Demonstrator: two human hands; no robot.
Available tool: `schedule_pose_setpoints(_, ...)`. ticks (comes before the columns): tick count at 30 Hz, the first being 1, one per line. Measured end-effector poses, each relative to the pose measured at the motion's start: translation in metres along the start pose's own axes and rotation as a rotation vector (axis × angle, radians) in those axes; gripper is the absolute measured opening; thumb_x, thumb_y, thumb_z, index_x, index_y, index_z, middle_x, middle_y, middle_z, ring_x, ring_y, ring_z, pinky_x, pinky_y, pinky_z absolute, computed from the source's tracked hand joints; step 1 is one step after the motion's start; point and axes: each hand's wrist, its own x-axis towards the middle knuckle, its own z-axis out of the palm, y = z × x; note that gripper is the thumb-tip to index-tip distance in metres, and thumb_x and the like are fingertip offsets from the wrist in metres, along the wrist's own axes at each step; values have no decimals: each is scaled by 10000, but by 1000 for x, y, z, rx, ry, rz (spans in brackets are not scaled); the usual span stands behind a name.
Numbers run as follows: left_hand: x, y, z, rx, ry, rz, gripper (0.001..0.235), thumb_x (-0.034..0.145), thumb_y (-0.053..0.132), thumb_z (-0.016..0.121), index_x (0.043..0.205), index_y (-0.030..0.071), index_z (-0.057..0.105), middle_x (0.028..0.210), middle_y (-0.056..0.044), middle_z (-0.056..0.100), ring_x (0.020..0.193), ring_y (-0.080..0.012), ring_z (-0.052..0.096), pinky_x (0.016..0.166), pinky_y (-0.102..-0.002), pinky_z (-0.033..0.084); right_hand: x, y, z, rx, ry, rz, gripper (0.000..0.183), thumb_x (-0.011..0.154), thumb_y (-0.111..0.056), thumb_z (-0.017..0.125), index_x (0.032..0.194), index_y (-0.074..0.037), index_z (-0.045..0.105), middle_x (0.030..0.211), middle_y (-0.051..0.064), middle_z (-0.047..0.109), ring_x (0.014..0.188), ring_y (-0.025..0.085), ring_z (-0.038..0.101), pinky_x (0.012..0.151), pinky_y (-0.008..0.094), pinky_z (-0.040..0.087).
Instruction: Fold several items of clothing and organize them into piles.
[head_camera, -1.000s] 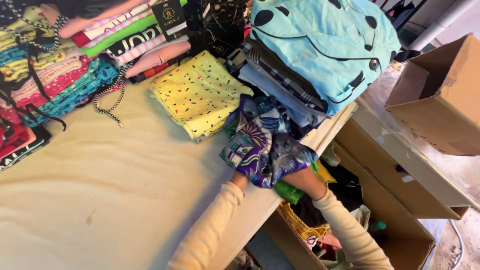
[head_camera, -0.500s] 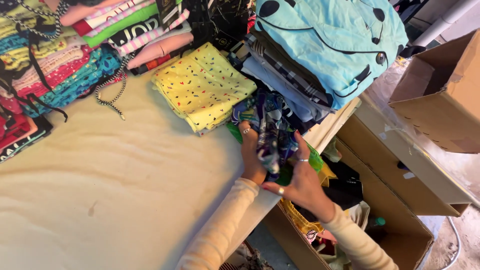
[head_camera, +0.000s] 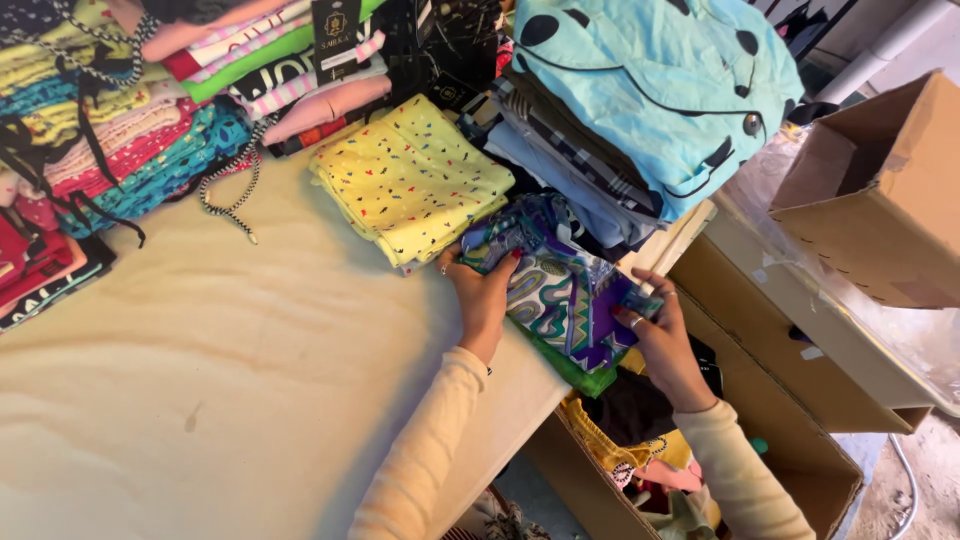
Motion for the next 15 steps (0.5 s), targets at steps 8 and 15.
schedule_pose_setpoints(8,-10,75,-3,788,-132,79,583,856,141,741,1349,3,460,1240,-193,630,1102,-330,642,970,-408,517,6,7,-16,-214,38,119,396,970,-79,608,1350,-87,495,1045,51,654,745,148,629,546,312,521)
schedule_pose_setpoints(15,-33,69,19,1442,-513,706,376,966,236,622,1286,40,599,1384,-171,564,1345,-362,480,1167,-551,358,-15,-19,16,-751,18,-249,511,909,-101,698,1366,-53,474,846,70,670,732,149,603,661,289,492)
